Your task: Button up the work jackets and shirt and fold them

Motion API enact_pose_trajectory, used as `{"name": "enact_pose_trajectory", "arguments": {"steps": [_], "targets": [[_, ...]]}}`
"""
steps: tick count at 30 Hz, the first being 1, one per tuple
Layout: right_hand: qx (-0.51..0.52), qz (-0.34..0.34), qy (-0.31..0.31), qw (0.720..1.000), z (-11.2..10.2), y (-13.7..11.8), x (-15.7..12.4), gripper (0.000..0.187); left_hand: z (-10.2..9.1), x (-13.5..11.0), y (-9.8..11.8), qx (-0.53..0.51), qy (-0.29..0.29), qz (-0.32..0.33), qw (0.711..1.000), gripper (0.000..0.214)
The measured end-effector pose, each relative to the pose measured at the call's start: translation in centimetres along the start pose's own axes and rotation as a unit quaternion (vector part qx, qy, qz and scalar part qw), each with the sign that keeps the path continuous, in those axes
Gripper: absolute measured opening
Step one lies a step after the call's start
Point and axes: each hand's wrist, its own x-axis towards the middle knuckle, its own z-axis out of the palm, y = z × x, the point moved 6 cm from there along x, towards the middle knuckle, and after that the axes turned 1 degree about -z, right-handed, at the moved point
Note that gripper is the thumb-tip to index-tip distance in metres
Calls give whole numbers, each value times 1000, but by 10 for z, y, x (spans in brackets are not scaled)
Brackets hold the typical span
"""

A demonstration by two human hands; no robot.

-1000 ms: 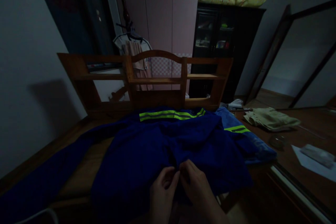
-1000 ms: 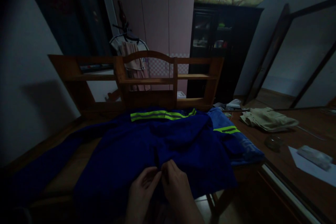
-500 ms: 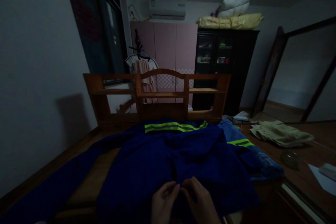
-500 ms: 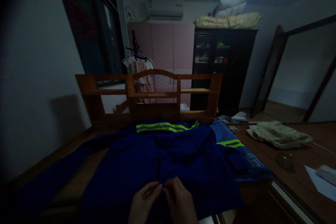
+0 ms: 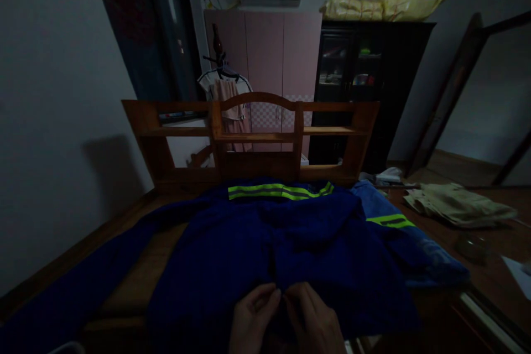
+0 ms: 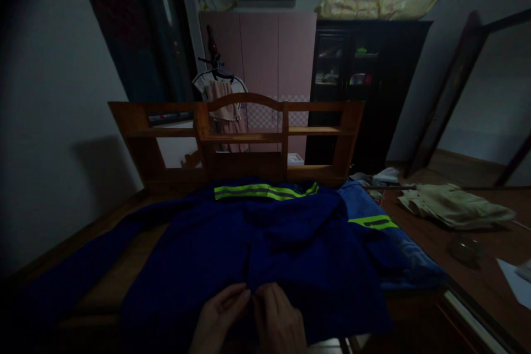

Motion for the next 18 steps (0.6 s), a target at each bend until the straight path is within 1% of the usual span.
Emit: {"name": "enact_pose_trajectory", "arguments": {"steps": [3,6,8,11,12,14,16,18], "targets": [[5,-13,-30,999,-3,0,1,19,3,0,8,45,-24,19,999,46],[16,-7,-28,999,-2,3,1,19,5,0,12,60,-31,29,997,44],[29,-6,-10,999,-1,3,2,17,5,1,12,66,-14,27,997,44],[51,0,-1,999,1,5,6,15,2,4,11,60,37,36,997,44],[63,9,-1,998,2,6,7,14,1,5,10,59,47,37,996,45],[103,52,-1,993,2,11,9,13,3,7,8,63,43,27,997,46],[162,115,-1,980,2,18,10,13,5,9,7,69,33,14,997,47],[215,164,-6,963,3,22,9,13,5,9,9,72,39,14,997,46]]}}
